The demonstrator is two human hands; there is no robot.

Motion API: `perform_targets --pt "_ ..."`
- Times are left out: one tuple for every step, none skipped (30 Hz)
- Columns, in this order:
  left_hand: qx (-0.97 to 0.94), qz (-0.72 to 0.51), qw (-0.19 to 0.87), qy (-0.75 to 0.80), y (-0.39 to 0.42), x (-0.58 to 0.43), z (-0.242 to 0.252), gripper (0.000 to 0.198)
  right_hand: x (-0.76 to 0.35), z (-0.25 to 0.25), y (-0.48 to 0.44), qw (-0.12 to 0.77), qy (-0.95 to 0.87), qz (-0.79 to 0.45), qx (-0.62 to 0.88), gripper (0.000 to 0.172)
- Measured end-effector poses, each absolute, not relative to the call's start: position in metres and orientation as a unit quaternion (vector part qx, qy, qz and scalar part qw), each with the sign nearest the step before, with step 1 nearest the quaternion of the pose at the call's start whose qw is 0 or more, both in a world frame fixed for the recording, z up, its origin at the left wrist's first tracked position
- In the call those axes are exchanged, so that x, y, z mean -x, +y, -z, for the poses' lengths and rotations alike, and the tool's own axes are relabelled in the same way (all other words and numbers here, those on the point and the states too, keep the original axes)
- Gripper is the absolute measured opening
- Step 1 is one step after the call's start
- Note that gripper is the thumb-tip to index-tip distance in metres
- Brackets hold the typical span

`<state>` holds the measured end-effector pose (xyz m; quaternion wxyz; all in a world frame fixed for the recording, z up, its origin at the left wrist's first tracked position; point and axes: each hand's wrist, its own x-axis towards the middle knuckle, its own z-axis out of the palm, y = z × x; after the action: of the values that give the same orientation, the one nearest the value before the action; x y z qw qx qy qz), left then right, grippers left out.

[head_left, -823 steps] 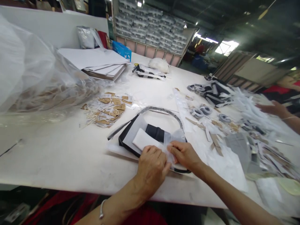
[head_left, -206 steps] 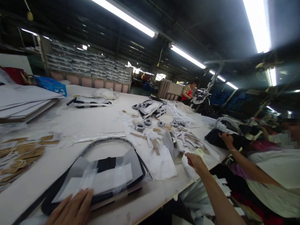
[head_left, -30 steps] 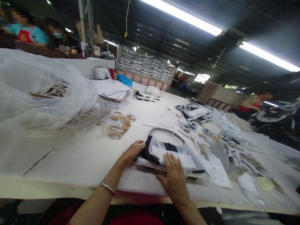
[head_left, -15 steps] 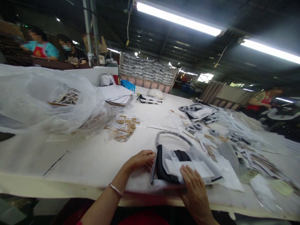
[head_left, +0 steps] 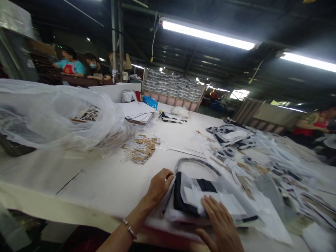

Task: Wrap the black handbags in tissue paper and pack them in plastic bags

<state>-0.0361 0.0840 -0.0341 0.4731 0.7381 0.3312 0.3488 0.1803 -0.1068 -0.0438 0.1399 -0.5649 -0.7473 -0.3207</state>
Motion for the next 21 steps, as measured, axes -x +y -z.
perform_targets --pt "-0.756 -0.357 0.455 0.308 0.083 0.033 0.027 0.025 -0.184 0.037 -0.106 0.149 -0.747 0.319 0.564 0.071" --pt "-0.782 -0.353 0.434 0.274 0.083 0.028 0.02 0.026 -0.188 0.03 -0.104 0.161 -0.74 0.314 0.573 0.068" --pt "-0.816 -0.336 0.409 0.233 0.082 0.023 0.015 0.029 -0.193 0.023 -0.102 0.174 -0.727 0.306 0.59 0.064" --pt "-0.849 -0.311 0.381 0.192 0.082 0.017 0.011 0.031 -0.199 0.018 -0.099 0.183 -0.711 0.297 0.61 0.061" --pt "-0.877 -0.283 0.353 0.16 0.082 0.011 0.01 0.032 -0.206 0.015 -0.096 0.186 -0.697 0.29 0.628 0.059" --pt "-0.898 -0.257 0.331 0.138 0.081 0.006 0.011 0.033 -0.213 0.014 -0.093 0.183 -0.687 0.289 0.641 0.058" --pt "-0.909 -0.236 0.317 0.13 0.081 0.002 0.014 0.034 -0.22 0.017 -0.09 0.174 -0.682 0.294 0.646 0.058" --pt "-0.913 -0.224 0.315 0.132 0.081 -0.002 0.018 0.036 -0.228 0.022 -0.088 0.162 -0.686 0.305 0.641 0.057" --pt "-0.913 -0.218 0.315 0.137 0.081 -0.004 0.022 0.037 -0.234 0.029 -0.087 0.148 -0.697 0.318 0.625 0.055" --pt "-0.913 -0.218 0.313 0.142 0.081 -0.005 0.025 0.038 -0.24 0.037 -0.086 0.134 -0.711 0.332 0.605 0.051" --pt "-0.914 -0.218 0.31 0.144 0.081 -0.005 0.028 0.039 -0.244 0.044 -0.086 0.123 -0.724 0.345 0.584 0.047" --pt "-0.915 -0.219 0.307 0.141 0.082 -0.005 0.028 0.039 -0.248 0.05 -0.087 0.114 -0.736 0.354 0.566 0.044" --pt "-0.916 -0.222 0.306 0.136 0.082 -0.003 0.028 0.039 -0.251 0.055 -0.087 0.106 -0.744 0.36 0.553 0.042" --pt "-0.916 -0.222 0.31 0.125 0.083 -0.001 0.026 0.038 -0.252 0.057 -0.088 0.101 -0.749 0.366 0.543 0.04" --pt "-0.915 -0.22 0.318 0.114 0.085 0.002 0.023 0.038 -0.254 0.056 -0.088 0.099 -0.752 0.372 0.535 0.039" --pt "-0.911 -0.218 0.332 0.111 0.086 0.006 0.02 0.037 -0.255 0.055 -0.088 0.099 -0.758 0.379 0.521 0.038" --pt "-0.904 -0.22 0.344 0.127 0.089 0.011 0.017 0.034 -0.256 0.053 -0.088 0.099 -0.766 0.383 0.506 0.038" --pt "-0.895 -0.226 0.349 0.162 0.092 0.017 0.015 0.031 -0.258 0.05 -0.088 0.099 -0.774 0.386 0.492 0.037" --pt "-0.883 -0.235 0.346 0.212 0.097 0.025 0.014 0.028 -0.259 0.048 -0.087 0.101 -0.78 0.388 0.48 0.036" --pt "-0.869 -0.245 0.332 0.272 0.103 0.035 0.014 0.026 -0.26 0.047 -0.086 0.105 -0.784 0.389 0.473 0.036" --pt "-0.854 -0.255 0.309 0.333 0.11 0.046 0.014 0.025 -0.262 0.047 -0.085 0.111 -0.786 0.389 0.468 0.035"
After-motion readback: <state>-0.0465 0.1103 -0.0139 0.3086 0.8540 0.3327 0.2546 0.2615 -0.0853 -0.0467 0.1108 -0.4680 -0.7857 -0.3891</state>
